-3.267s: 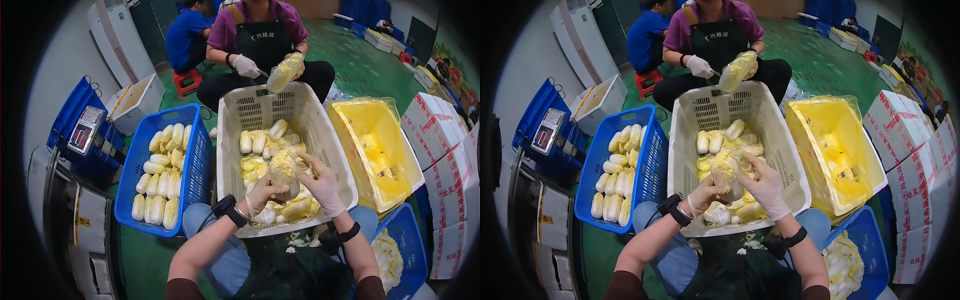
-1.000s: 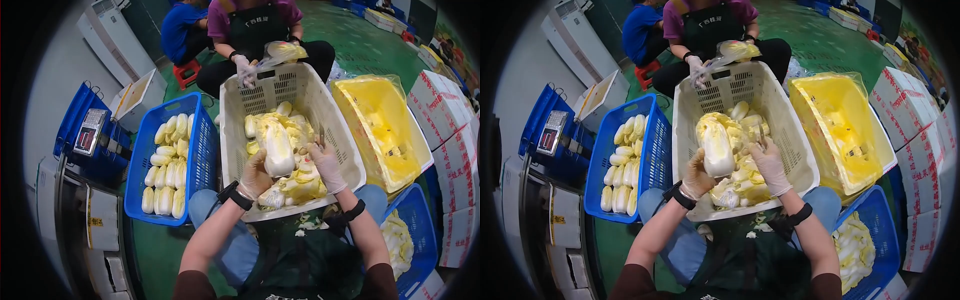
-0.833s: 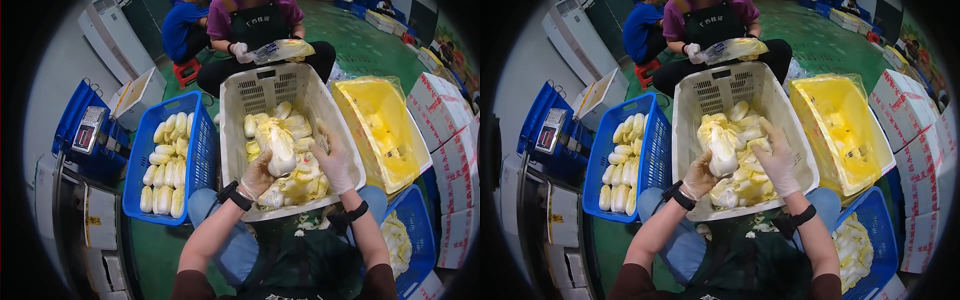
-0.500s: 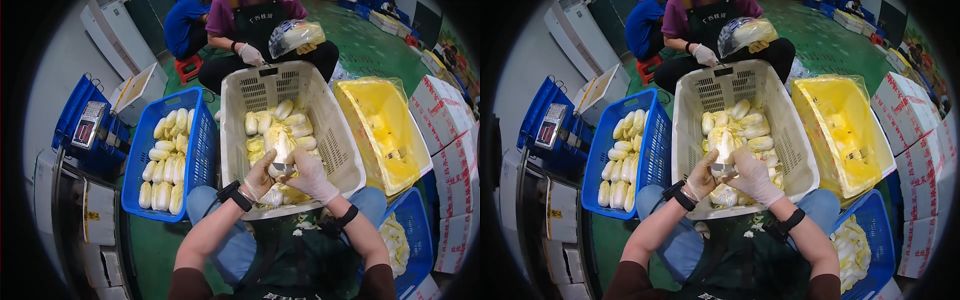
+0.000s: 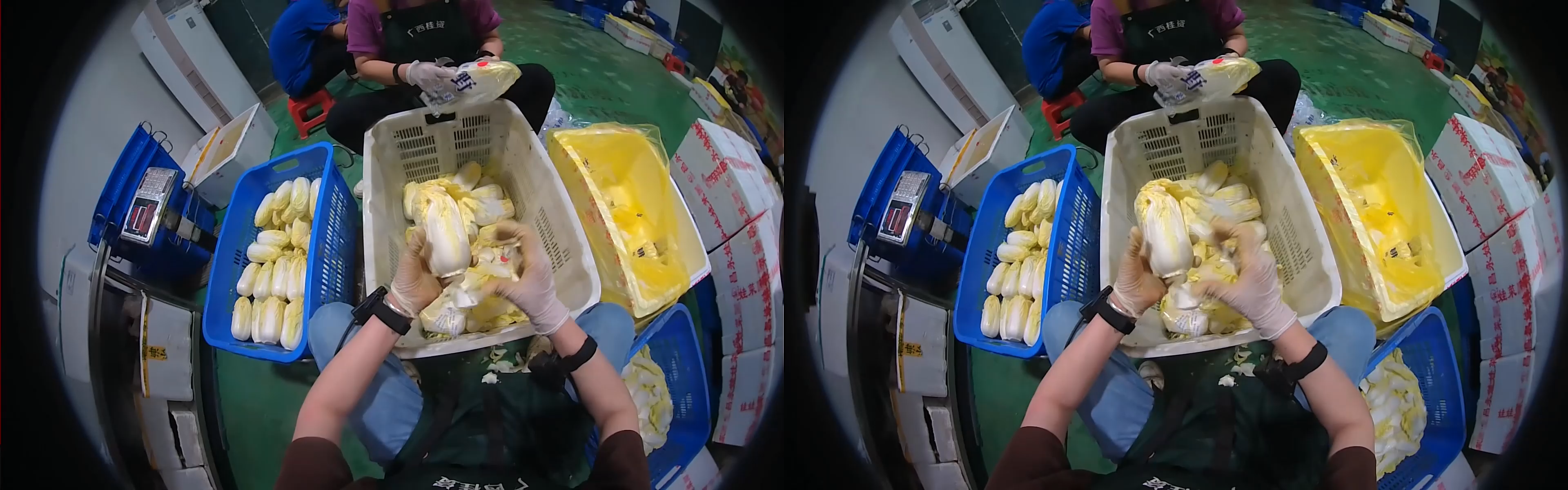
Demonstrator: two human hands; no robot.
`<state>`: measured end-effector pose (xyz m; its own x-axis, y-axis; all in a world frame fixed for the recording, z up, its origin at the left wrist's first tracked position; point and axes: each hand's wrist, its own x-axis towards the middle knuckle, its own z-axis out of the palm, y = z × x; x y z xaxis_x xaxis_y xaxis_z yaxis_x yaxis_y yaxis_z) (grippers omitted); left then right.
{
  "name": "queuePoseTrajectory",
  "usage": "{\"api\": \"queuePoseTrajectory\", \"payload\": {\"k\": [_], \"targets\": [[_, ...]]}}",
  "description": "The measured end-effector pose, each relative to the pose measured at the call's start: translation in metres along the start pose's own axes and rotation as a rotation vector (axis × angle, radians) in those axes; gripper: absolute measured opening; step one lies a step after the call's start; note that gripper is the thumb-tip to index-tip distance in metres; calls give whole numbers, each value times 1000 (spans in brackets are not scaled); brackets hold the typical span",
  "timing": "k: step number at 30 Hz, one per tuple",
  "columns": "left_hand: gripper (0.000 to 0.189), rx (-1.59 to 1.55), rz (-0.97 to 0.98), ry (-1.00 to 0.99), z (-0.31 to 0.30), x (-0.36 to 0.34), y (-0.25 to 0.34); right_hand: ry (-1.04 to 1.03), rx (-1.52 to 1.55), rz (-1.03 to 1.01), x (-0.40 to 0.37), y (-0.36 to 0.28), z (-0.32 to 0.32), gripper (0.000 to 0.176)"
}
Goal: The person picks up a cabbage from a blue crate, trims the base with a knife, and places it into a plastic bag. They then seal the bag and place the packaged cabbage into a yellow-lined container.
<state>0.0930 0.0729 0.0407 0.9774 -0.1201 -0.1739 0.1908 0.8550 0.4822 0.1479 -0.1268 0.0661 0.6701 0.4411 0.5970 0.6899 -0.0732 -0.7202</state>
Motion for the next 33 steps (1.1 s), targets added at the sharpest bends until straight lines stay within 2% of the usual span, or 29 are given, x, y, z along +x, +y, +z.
{"api": "queuePoseTrajectory", "payload": {"k": [1, 2, 3, 4, 5, 6, 7, 8, 10, 12, 14, 15, 17, 18, 19, 20, 21, 23, 24, 25, 27, 28, 29, 30, 31, 33], "targets": [[68, 107, 8, 37, -5, -1, -3, 150, 25, 43, 5, 5, -5, 68], [81, 204, -21, 43, -10, -2, -6, 153, 17, 42, 9, 8, -10, 68], [81, 203, -24, 38, -8, 0, -8, 190, 6, 54, 13, 7, -14, 63], [84, 455, -7, -22, -7, 0, -9, 226, -4, 70, 15, 8, -17, 59], [86, 708, 10, -83, -5, -1, -11, 229, -7, 75, 15, 9, -20, 59], [89, 726, 15, -122, 4, -3, -14, 132, -51, 107, 15, 11, -23, 52], [89, 727, 10, -126, 6, -3, -17, 36, -95, 138, 14, 12, -25, 46], [90, 692, -26, -107, 7, -5, -21, 25, -133, 171, 9, 21, -23, 28], [92, 650, -105, -78, 12, -7, -22, 39, -107, 239, 1, 45, -22, 26], [90, 695, -92, -123, 9, -6, -19, 49, -79, 302, 0, 56, -25, 24], [89, 743, -80, -164, 7, -8, -17, 215, 207, 548, 3, 57, -25, 24], [87, 626, -86, -161, 7, -9, -18, 217, 207, 549, 5, 54, -25, 24], [84, 508, -94, -160, 7, -12, -18, 321, 230, 800, 9, 46, -28, 28], [80, 326, -121, -141, 10, -15, -16, 321, 229, 802, 10, 53, -34, 28], [76, 145, -146, -120, 11, -17, -14, 466, 423, 847, 12, 63, -43, 31], [71, 56, -117, -196, 8, -14, -11, 611, 618, 885, 11, 71, -48, 35], [71, 55, -117, -194, 3, -12, -10, 610, 618, 886, 13, 63, -49, 35], [66, 44, -3, 48, -5, -9, -6, 484, 298, 710, 23, 42, -53, 39], [63, 117, 24, 119, -1, -9, -6, 407, 260, 620, 25, 46, -46, 69], [63, 115, 32, 122, 3, -9, -6, 400, 263, 617, 22, 47, -42, 69], [58, 326, 45, 138, 6, -10, -9, 99, 58, 465, 13, 32, -28, 76], [55, 370, 18, 137, 4, -8, -12, 99, 59, 468, 11, 21, -20, 76], [55, 371, 13, 138, 2, -8, -15, 9, 1, 464, 9, 11, -13, 72], [54, 484, 17, 102, 2, -9, -18, -81, -58, 459, 7, 7, -9, 69], [53, 597, 22, 65, 2, -10, -21, -80, -58, 463, 6, 8, -9, 69], [55, 717, 64, 88, -2, -9, -27, -140, 88, 616, 4, 18, -6, 59]]}}
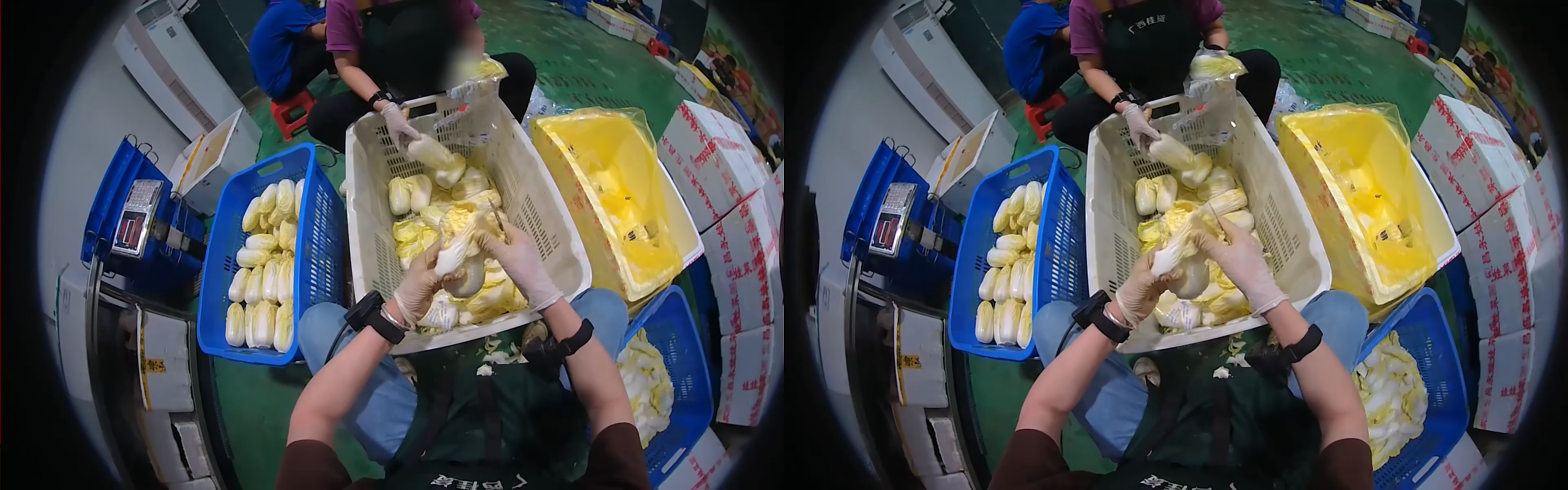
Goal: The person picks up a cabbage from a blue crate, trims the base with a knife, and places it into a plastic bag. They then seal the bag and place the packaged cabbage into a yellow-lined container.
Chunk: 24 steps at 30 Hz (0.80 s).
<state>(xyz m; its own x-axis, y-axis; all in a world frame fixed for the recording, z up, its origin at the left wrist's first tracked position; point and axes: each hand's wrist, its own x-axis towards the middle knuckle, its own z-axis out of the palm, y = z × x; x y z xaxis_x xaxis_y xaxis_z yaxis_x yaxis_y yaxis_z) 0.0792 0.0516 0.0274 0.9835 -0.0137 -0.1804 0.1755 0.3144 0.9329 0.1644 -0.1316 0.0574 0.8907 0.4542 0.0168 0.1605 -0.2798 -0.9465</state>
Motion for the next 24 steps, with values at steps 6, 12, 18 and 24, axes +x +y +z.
{"api": "queuePoseTrajectory", "payload": {"k": [6, 12, 18, 24], "targets": [[69, -248, -70, -112, 5, 0, 12, 152, 430, -14, 13, 26, 13, 38], [79, 224, 100, 92, 23, 7, -18, 358, 28, -186, 0, 27, 25, 32], [74, -203, 20, 116, 7, 9, -8, 570, 219, 12, 12, 11, 2, 32], [70, -933, 170, 18, -10, 2, 34, 467, 641, 95, 29, 28, -46, 52]]}}
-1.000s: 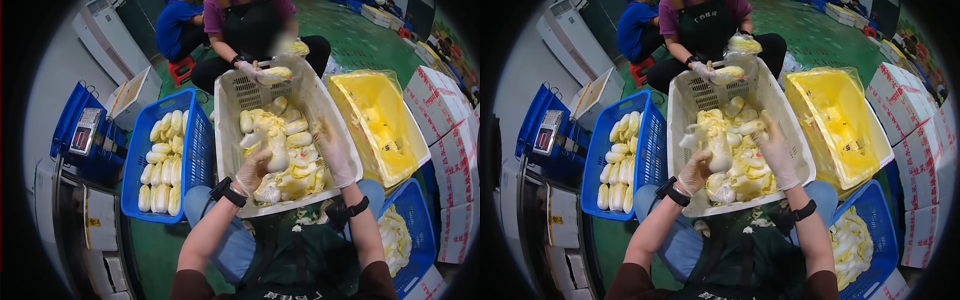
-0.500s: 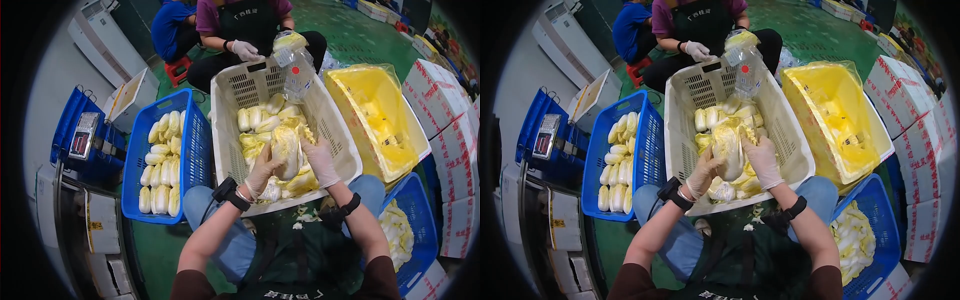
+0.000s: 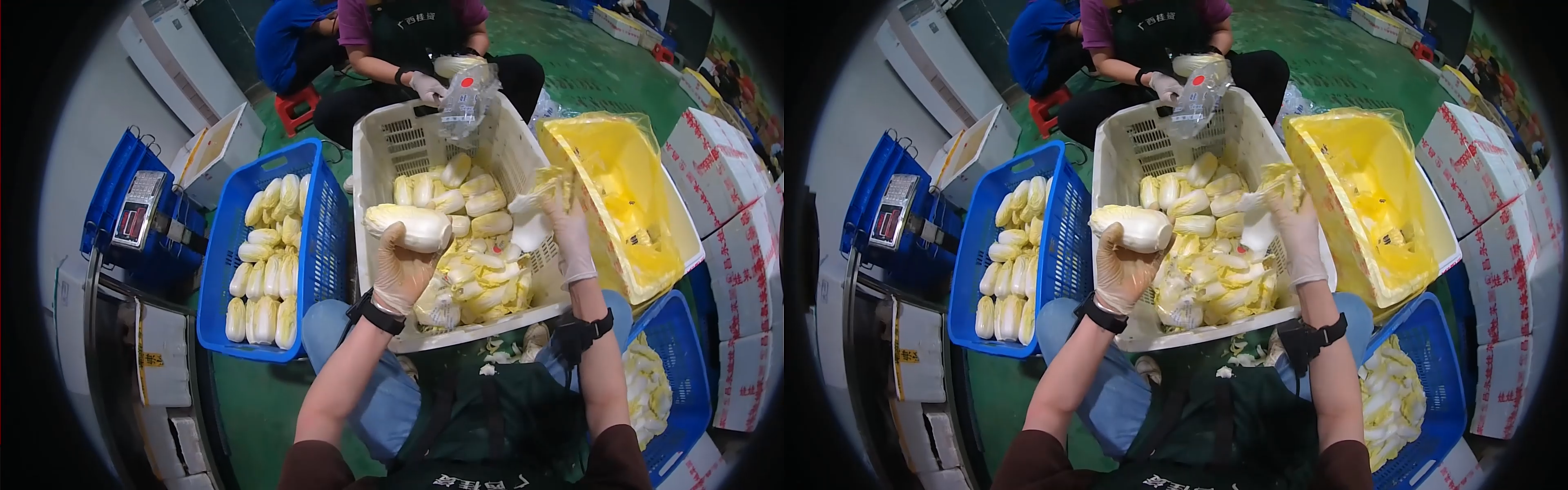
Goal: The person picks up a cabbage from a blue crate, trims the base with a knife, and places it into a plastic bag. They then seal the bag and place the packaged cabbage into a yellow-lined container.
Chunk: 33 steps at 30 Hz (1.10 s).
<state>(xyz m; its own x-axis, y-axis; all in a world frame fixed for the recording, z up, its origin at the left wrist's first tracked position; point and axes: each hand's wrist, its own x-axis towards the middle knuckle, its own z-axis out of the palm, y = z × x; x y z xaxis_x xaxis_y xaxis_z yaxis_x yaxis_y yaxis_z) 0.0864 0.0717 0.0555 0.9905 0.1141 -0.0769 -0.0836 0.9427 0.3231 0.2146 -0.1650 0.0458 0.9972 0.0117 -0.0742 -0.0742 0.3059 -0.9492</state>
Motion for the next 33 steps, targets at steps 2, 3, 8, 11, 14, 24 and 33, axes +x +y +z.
{"api": "queuePoseTrajectory", "payload": {"k": [2, 3, 8, 11, 14, 24, 33], "targets": [[72, -58, -15, 9, -2, 0, 2, -24, -870, -363, -12, 3, 7, 54], [73, -105, -34, 0, -2, 2, -1, -89, -841, -362, -34, -13, 23, 53], [78, -197, -103, 23, -3, 2, -9, -309, -807, -636, -61, 0, 32, 48], [79, -258, -146, 114, -1, -1, -11, -423, -712, -727, -77, -2, 44, 39], [74, -248, -66, 172, -12, 2, -18, -353, -869, -909, -83, -2, 53, 44], [65, -206, -194, -3, -10, -7, -32, -459, -823, -709, -93, 2, 59, 59], [64, -183, -161, 13, -8, -8, -36, -426, -747, -648, -84, 7, 57, 63]]}}
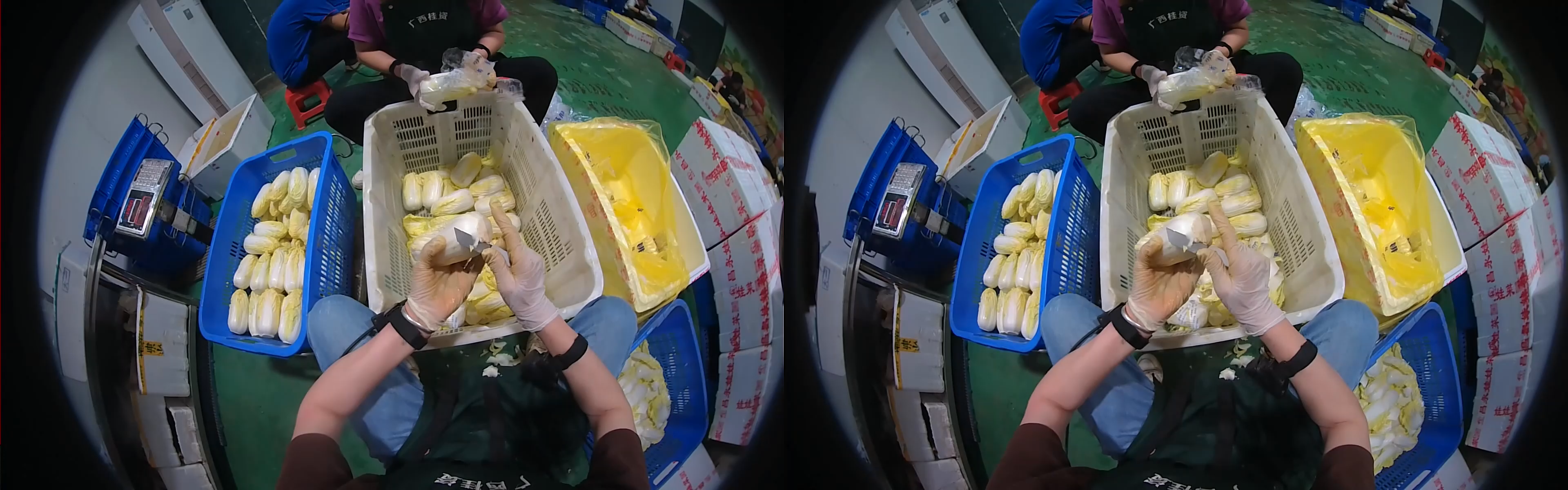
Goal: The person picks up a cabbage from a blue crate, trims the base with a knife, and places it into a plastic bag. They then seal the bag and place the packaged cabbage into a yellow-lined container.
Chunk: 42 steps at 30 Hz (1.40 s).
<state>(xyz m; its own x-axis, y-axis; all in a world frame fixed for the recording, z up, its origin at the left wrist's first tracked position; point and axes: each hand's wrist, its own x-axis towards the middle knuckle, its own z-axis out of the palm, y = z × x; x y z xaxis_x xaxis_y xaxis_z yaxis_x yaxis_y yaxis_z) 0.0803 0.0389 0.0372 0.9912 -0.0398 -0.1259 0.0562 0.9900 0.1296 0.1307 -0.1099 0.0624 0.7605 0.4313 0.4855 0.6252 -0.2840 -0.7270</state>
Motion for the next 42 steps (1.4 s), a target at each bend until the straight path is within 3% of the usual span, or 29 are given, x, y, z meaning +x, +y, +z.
{"api": "queuePoseTrajectory", "payload": {"k": [7, 9, 11, 12, 14, 19, 21, 23, 31, 33, 34, 35, 36, 37, 38, 40, 41, 42], "targets": [[64, -55, 60, 48, -15, 10, -2, -73, 119, 197, 5, 18, 0, 62], [65, -28, 77, 44, -12, 6, -1, -114, 137, 253, 6, 56, 6, 60], [69, -59, 83, -92, 2, -8, 5, 253, 599, 432, 13, 126, 11, 56], [72, -24, 121, -82, 17, -16, 6, 267, 599, 427, 14, 121, 8, 56], [72, -20, 121, -117, 26, -17, 7, 253, 254, 164, 20, 98, -7, 53], [71, -113, 151, -54, 6, -7, 2, 43, 167, 104, 2, -12, -11, 55], [72, -89, 141, -58, 0, -5, 1, -21, 120, 79, 3, -18, -7, 55], [74, -77, 76, -81, -2, -6, -2, 44, 124, -114, 3, -16, -3, 58], [74, -135, -30, -91, -2, -7, -11, 61, 50, -170, 0, -3, -4, 54], [75, -80, 42, -85, -2, -7, -13, 106, -31, -5, -1, 21, 0, 50], [75, -77, 40, -84, 1, -11, -11, 269, -76, 19, 6, 77, 11, 47], [76, -77, -20, -130, 6, -18, -7, 434, -123, 40, 13, 125, 17, 45], [76, -76, -81, -179, 11, -23, -2, 441, -125, 37, 12, 123, 8, 45], [76, -74, -83, -187, 16, -26, 2, 378, 225, 385, 13, 111, -5, 46], [75, 122, -49, -173, 19, -29, 6, 288, 574, 724, 16, 98, -17, 48], [73, 476, -5, -163, 16, -29, 15, 181, 622, 654, 18, 55, -27, 47], [73, 469, 7, -160, 17, -31, 19, 89, 680, 603, 17, 37, -26, 45], [72, 727, 2, -137, 19, -33, 23, 81, 680, 606, 15, 28, -23, 45]]}}
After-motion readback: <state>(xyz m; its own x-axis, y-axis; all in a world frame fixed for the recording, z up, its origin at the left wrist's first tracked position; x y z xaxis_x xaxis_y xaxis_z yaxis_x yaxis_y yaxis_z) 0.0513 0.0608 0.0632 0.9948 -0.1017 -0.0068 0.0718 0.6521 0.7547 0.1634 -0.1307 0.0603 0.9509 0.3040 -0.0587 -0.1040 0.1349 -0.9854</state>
